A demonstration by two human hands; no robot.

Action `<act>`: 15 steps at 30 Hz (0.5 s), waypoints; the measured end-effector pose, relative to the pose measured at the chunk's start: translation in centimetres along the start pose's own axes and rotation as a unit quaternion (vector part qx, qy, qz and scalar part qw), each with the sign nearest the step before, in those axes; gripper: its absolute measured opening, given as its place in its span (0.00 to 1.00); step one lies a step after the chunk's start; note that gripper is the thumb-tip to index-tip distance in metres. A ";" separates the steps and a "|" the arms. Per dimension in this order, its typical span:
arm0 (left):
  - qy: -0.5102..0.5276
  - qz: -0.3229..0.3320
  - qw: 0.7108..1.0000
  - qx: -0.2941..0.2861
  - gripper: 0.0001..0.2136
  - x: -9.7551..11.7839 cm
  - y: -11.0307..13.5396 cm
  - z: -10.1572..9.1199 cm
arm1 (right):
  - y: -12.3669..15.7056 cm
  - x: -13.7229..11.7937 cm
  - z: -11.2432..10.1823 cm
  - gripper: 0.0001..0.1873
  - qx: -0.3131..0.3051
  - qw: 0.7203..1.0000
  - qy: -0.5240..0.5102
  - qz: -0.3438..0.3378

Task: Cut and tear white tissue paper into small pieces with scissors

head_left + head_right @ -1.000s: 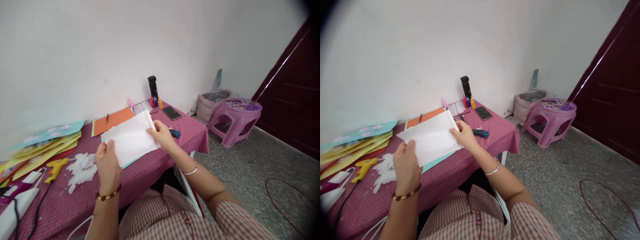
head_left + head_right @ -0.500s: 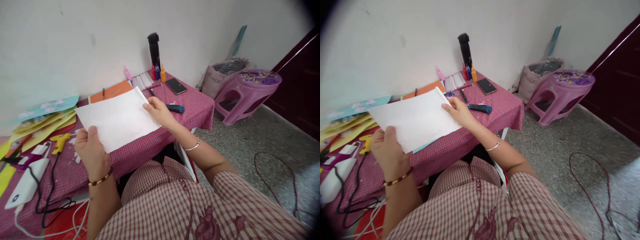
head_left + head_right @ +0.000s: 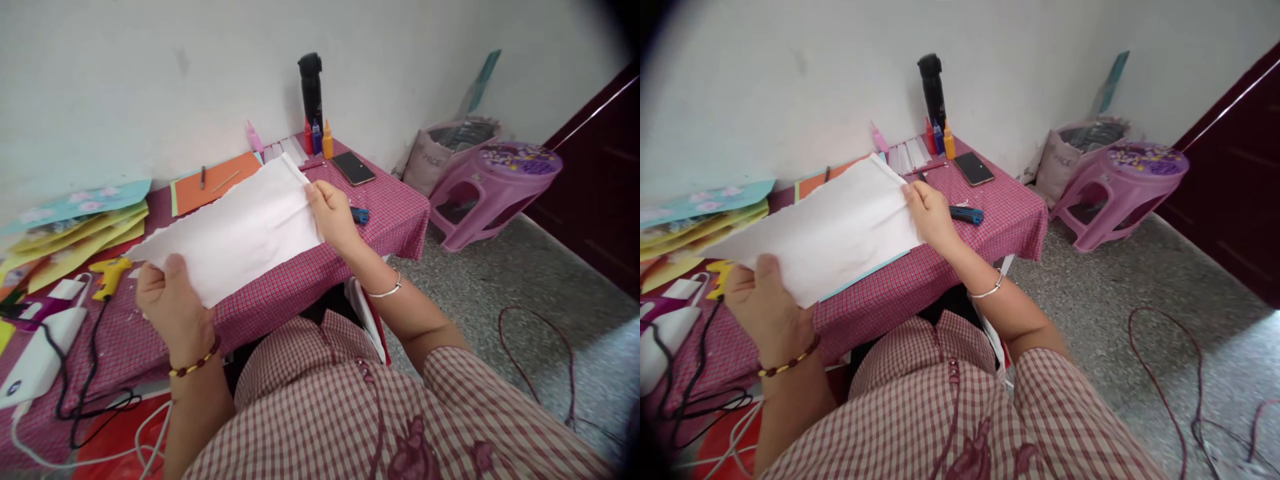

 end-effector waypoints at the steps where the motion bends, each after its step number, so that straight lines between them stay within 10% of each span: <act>1: -0.008 -0.003 1.000 -0.005 0.06 0.0 0.1 0.0 | 0.0 0.1 0.1 0.12 -0.010 1.000 0.006 -0.003; 15: -0.074 -0.029 0.997 0.019 0.13 -2.2 1.3 -1.4 | 0.2 0.4 0.2 0.15 -0.003 1.000 0.019 0.019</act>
Point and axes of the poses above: each hand's wrist, its own y-axis away from the middle knuckle, its own z-axis out of the palm, x = y × z, the point moved 5 cm from there along -y, towards the middle knuckle, and after that the axes turned 15 degrees about -y, right-handed, at the moved point
